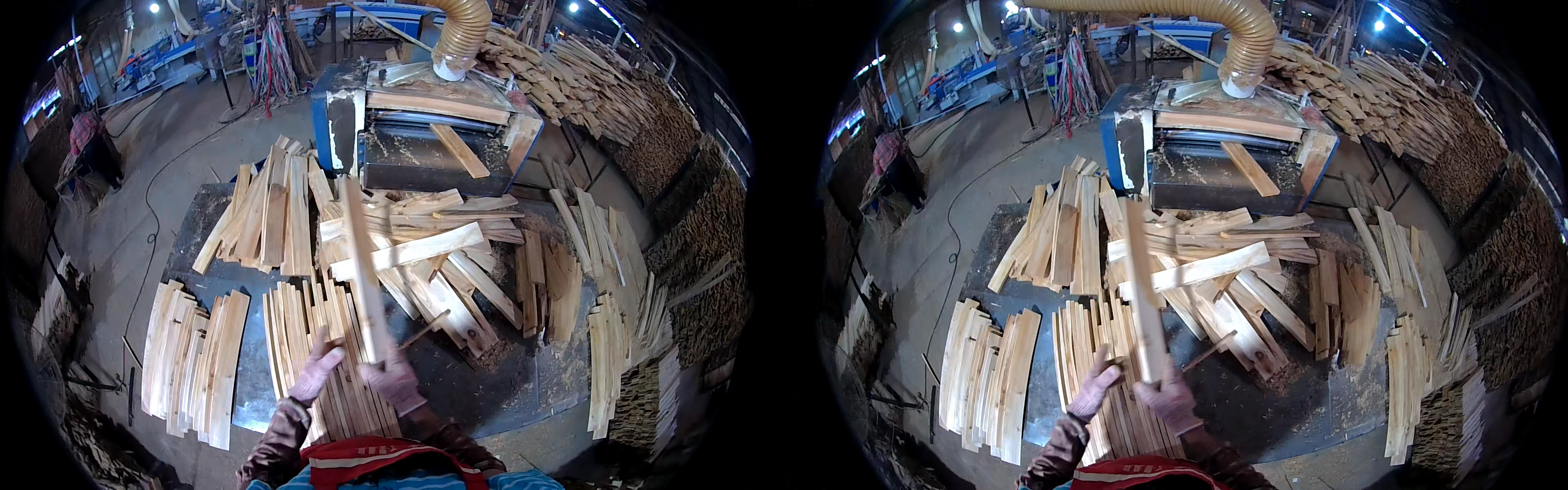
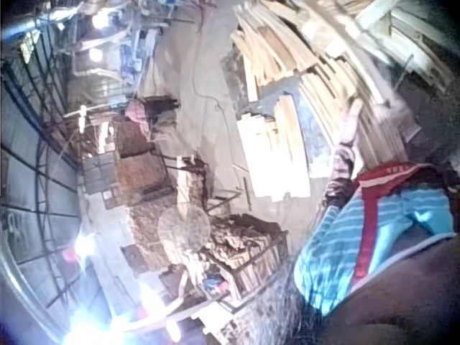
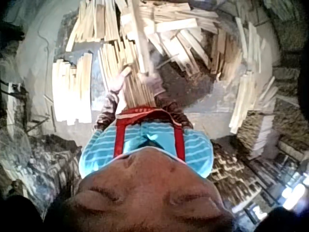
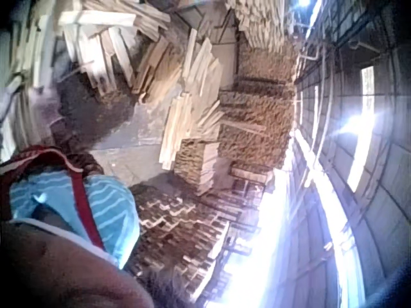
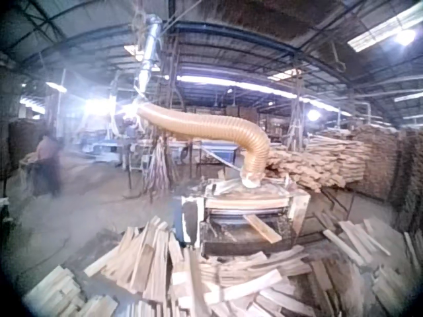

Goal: The person sorts wooden planks in a workshop, picking up pieces from a pile on a table and stacking them neatly. The person handles the wood by hand, occasionally moving to a larger stack in the background to place sorted pieces.

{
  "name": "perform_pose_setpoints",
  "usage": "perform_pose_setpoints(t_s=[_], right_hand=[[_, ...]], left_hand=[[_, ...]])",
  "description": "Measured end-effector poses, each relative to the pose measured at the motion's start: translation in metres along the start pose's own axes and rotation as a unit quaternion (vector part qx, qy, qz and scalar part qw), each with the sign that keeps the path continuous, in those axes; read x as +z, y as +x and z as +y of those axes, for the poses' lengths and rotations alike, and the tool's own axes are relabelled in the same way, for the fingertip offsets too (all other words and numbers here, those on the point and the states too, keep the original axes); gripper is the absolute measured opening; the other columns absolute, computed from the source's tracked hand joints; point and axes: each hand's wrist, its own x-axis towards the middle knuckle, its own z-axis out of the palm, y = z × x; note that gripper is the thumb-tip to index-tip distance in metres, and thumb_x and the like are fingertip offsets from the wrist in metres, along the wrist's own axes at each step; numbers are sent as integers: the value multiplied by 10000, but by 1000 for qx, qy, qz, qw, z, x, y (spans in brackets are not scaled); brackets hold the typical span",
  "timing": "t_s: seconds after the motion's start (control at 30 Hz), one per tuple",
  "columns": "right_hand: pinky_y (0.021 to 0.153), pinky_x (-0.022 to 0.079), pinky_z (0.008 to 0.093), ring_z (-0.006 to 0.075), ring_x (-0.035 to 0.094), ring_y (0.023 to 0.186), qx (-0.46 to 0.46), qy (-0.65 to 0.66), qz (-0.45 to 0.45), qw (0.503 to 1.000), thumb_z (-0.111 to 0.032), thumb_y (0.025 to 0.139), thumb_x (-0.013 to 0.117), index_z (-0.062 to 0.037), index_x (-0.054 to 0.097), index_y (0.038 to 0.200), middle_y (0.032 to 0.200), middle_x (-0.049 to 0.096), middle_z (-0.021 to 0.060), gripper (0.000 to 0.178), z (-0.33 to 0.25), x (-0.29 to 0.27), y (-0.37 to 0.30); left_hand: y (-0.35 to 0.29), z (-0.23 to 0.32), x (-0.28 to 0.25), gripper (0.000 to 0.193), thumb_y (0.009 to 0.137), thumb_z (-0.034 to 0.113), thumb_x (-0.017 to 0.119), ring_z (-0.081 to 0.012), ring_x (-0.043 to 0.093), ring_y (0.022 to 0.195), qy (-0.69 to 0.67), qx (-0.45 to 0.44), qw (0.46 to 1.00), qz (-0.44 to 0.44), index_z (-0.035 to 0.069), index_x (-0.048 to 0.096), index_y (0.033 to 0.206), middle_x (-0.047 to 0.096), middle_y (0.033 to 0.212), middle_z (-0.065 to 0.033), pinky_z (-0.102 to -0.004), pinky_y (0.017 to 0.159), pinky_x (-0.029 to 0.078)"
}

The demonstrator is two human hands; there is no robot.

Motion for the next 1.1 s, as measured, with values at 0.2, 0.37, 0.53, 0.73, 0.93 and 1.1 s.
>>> perform_pose_setpoints(t_s=[0.2,0.37,0.53,0.73,0.93,1.1], right_hand=[[962,495,430,408,599,1143,-155,-161,-101,969,-508,926,607,-31,391,1460,1352,552,233,748,55,-18,45],[1088,393,456,397,495,1291,-154,-448,35,880,-518,883,604,-43,407,1458,1453,475,211,772,90,-110,171],[1093,344,474,337,472,1298,-161,-669,9,726,-323,866,534,-36,465,1399,1408,512,166,610,81,-171,296],[954,438,445,300,605,1091,-95,-708,-87,694,-299,795,588,-78,623,1154,1151,656,147,423,73,-176,299],[865,538,383,296,674,1007,42,-601,-139,786,-441,720,748,-61,665,1131,1085,694,163,566,17,-171,201],[845,550,402,312,689,988,86,-394,-118,908,-470,734,802,-63,638,1169,1057,696,188,617,71,-153,83]], left_hand=[[53,-16,6,272,886,53,666,-208,676,914,-106,7,994,19,-20,618,1143,694,966,-92,-308,806,570],[121,92,-81,443,923,65,636,-220,660,905,162,108,979,64,4,489,1336,659,1001,-110,-310,723,573],[187,202,-113,793,970,186,622,-314,205,1503,37,299,932,199,118,136,1592,185,1618,-236,-407,1200,243],[171,55,-85,632,951,297,681,-265,551,1267,139,159,977,28,62,416,1475,562,1387,-133,-380,1102,425],[85,-63,4,697,959,351,670,-216,463,1336,-36,-139,982,-125,-13,385,1481,496,1439,-157,-346,1124,385],[48,-44,80,680,973,349,640,-212,569,1237,37,-117,979,-161,37,354,1505,550,1393,-113,-339,1026,472]])
